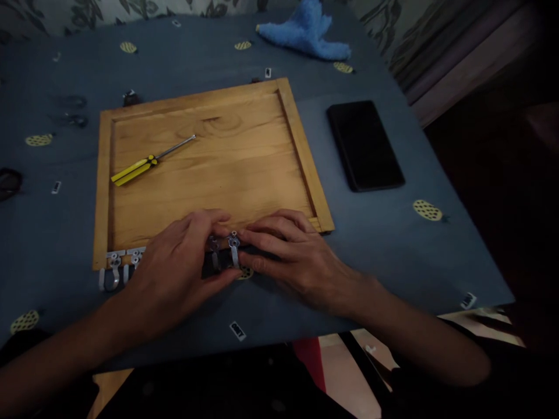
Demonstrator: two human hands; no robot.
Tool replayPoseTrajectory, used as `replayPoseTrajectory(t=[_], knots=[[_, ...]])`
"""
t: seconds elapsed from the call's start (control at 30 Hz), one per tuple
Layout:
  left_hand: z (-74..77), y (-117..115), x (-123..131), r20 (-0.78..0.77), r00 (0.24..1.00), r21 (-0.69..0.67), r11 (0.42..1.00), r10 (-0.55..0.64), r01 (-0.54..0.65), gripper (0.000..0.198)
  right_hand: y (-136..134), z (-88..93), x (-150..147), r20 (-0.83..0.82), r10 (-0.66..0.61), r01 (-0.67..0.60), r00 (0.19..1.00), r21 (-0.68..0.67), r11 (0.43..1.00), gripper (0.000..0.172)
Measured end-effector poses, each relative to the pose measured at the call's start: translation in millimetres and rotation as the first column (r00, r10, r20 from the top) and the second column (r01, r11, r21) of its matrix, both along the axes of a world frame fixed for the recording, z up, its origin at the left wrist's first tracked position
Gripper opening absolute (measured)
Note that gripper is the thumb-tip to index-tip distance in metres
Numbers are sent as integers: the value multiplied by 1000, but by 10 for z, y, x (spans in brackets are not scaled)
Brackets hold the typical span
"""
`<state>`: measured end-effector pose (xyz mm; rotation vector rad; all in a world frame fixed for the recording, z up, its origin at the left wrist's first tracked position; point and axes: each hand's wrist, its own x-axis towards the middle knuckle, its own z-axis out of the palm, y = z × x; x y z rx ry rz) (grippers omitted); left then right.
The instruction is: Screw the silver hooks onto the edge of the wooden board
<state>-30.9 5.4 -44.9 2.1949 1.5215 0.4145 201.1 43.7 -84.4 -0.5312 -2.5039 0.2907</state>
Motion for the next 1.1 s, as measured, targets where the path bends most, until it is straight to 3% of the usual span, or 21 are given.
replayPoseTrajectory(t=[0.13, 0.3, 0.63, 0.83, 1.1], knots=[[-8, 11, 4, -20, 1000, 45, 999, -6, 6, 51, 7, 5, 5, 17, -2, 2, 1000, 1, 1000, 28], [27, 45, 19, -91, 989, 126, 984, -118, 129, 35, 13, -8, -6, -1, -10, 10, 1000, 51, 999, 28], [40, 57, 1, -69, 985, 86, 982, -160, 166, 22, -1, -7, 2, 14, -5, 4, 1000, 37, 999, 28], [28, 48, -6, -68, 983, 89, 981, -168, 174, 27, 3, -49, 8, 15, -20, 19, 1000, 75, 997, 27], [23, 39, -7, -79, 982, 99, 978, -174, 182, 26, -9, -67, 6, 43, -8, 6, 999, 30, 1000, 26]])
